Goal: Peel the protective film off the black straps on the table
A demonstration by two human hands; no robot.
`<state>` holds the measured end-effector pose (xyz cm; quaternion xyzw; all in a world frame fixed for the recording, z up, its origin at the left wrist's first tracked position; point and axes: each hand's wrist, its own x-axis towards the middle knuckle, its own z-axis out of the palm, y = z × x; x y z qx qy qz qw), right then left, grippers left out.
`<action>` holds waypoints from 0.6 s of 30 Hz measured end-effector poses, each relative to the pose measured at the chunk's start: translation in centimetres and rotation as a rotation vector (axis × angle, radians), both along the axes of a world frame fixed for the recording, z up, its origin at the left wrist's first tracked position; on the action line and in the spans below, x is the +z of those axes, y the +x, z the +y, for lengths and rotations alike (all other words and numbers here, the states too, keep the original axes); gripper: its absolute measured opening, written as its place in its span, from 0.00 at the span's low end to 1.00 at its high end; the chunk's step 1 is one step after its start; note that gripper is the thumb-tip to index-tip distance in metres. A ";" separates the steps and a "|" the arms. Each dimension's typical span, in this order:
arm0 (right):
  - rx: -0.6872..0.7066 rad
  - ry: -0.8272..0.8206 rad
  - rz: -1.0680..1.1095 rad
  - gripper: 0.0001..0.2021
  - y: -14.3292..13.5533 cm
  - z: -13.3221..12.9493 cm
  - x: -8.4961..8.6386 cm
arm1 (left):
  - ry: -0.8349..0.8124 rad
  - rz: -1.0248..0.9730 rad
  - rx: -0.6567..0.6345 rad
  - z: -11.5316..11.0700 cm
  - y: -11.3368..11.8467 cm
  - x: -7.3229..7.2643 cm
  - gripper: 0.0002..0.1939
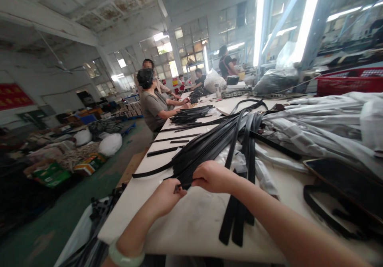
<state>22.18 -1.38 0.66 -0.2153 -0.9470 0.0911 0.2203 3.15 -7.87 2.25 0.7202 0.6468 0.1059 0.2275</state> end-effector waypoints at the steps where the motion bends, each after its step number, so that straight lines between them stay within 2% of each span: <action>1: 0.019 -0.004 -0.006 0.12 -0.3 -0.2 -0.1 | 0.000 -0.014 -0.010 0.1 0.3 -0.2 0.10; 5: 0.093 -0.085 0.011 0.08 -1.3 -0.7 -0.9 | -0.053 -0.113 -0.071 0.5 1.0 -0.8 0.07; 7: 0.051 -0.213 0.155 0.04 -1.5 -0.2 -1.4 | -0.088 -0.169 -0.055 0.7 0.7 -0.8 0.06; 8: 0.012 -0.323 0.266 0.05 -1.4 0.1 -1.7 | -0.107 -0.199 -0.037 0.8 0.5 -0.7 0.06; 10: -0.035 -0.647 0.482 0.15 -1.5 0.7 -2.1 | -0.159 -0.274 0.002 0.9 -0.1 -0.5 0.09; 12: 0.013 -1.008 0.582 0.20 -1.8 0.7 -2.5 | -0.215 -0.361 0.018 0.9 -0.3 -0.5 0.16; 14: 0.115 -1.219 0.570 0.22 -2.5 0.2 -2.9 | -0.262 -0.447 0.007 0.9 0.0 -0.5 0.22; 16: 0.171 -1.227 0.547 0.21 -3.2 -0.4 -3.2 | -0.283 -0.519 -0.011 0.8 0.6 -0.7 0.25; 18: 0.164 -1.173 0.567 0.20 -3.4 -0.8 -3.3 | -0.262 -0.581 -0.009 0.3 1.0 -0.7 0.24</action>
